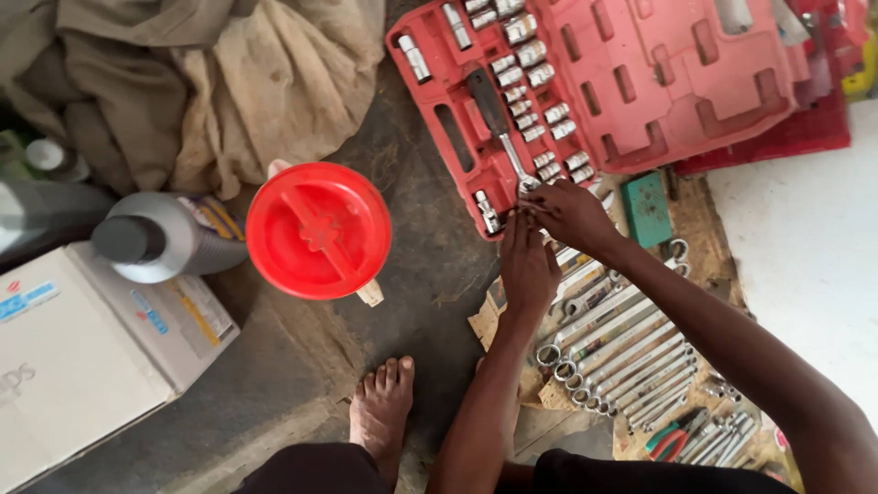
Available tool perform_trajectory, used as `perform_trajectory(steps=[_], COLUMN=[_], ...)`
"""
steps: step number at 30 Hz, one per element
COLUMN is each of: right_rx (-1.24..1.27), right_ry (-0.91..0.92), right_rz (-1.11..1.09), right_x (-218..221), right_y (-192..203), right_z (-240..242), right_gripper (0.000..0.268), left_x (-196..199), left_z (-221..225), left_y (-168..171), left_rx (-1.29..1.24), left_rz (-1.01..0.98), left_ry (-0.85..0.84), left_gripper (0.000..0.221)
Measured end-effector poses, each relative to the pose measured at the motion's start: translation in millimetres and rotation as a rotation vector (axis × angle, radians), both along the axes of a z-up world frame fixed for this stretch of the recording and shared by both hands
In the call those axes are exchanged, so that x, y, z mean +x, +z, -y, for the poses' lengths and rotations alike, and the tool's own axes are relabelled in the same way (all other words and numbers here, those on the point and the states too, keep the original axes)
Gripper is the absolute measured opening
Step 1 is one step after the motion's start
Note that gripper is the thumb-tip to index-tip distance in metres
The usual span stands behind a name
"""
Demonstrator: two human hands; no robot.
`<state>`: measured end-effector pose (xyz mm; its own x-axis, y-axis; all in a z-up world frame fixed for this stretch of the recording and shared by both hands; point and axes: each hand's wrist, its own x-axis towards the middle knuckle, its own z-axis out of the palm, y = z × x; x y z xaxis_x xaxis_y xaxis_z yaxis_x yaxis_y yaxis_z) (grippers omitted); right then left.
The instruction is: Cleaning and organizing various motorcycle repair tools including wrenches and a hammer.
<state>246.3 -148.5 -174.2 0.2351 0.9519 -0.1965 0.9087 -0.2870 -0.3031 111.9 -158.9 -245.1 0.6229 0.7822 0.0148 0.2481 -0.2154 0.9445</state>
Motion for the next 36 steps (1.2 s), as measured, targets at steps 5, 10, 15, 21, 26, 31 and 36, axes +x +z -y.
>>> perform_trajectory(steps=[5, 10, 15, 21, 26, 31, 36], right_rx=[0.049, 0.093, 0.068, 0.020, -0.129, -0.187, -0.072], right_ry=[-0.109, -0.119, -0.110, -0.062, -0.305, -0.312, -0.347], right_rz=[0.014, 0.087, 0.216, 0.267, 0.277, 0.289, 0.150], right_x=[-6.6, 2.3, 16.3, 16.9, 12.9, 13.6, 16.3], right_y=[-8.5, -29.0, -40.3, -38.5, -39.4, -42.8, -35.5], right_z=[-13.8, -42.0, -70.8, -108.2, -123.9, -121.7, -121.3], right_gripper=[0.023, 0.023, 0.024, 0.039, 0.068, 0.068, 0.046], left_x=[-6.1, -5.3, -3.3, -4.1, -3.5, -3.0, -1.8], left_z=[-8.7, -6.6, -1.7, -1.2, -3.5, -2.3, -2.0], left_y=[8.3, 2.6, -2.5, -1.4, 2.5, -0.7, -2.6], left_rx=[-0.034, 0.002, 0.026, 0.025, 0.016, -0.016, -0.006], left_rz=[-0.006, -0.041, -0.056, -0.067, -0.039, -0.039, -0.041], left_ry=[-0.052, -0.072, -0.083, -0.069, -0.029, -0.032, -0.021], left_gripper=[0.036, 0.030, 0.028, 0.021, 0.019, 0.018, 0.018])
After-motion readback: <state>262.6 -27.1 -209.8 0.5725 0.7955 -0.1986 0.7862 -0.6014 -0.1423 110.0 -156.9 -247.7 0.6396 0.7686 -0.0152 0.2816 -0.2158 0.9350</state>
